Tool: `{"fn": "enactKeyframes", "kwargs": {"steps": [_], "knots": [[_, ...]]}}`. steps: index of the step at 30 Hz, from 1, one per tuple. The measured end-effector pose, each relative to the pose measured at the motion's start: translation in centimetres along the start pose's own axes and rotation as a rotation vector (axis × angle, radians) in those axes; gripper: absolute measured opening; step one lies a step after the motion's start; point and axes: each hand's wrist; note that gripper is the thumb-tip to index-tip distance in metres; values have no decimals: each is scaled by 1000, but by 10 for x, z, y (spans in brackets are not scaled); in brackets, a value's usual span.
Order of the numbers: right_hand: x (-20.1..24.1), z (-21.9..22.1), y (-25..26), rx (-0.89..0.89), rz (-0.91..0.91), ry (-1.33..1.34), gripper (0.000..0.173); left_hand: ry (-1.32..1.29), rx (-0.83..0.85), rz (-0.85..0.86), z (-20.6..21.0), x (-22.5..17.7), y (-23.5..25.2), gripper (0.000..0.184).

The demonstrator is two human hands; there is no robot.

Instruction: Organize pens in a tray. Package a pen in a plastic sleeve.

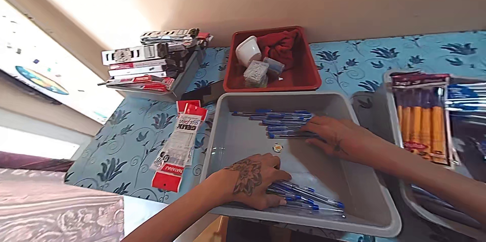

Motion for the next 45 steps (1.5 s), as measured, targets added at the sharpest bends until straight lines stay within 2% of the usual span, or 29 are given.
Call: {"fn": "enactKeyframes", "kwargs": {"steps": [2, 7, 12, 19, 25, 45], "knots": [[1, 0, -1, -13, -9, 7, 24, 5, -34, 3, 3, 2, -1, 52], [4, -4, -1, -18, -21, 9, 24, -19, -57, 13, 4, 7, -2, 44], [2, -1, -3, -64, -21, 19, 25, -10, -58, 0, 3, 7, -2, 44], [4, -6, -2, -25, -16, 29, 26, -13, -66, -18, 3, 8, -2, 47], [3, -7, -2, -35, -52, 52, 23, -12, -85, -18, 4, 8, -2, 40], [1, -2, -1, 33, -47, -47, 13, 11, -104, 12, 5, 12, -2, 38]]}}
Point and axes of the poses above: each hand's wrist, its own y-axis towards the middle knuckle, its own z-axis out of the palm, x = y × z, and after that the axes turned 11 degrees about -x, right-handed
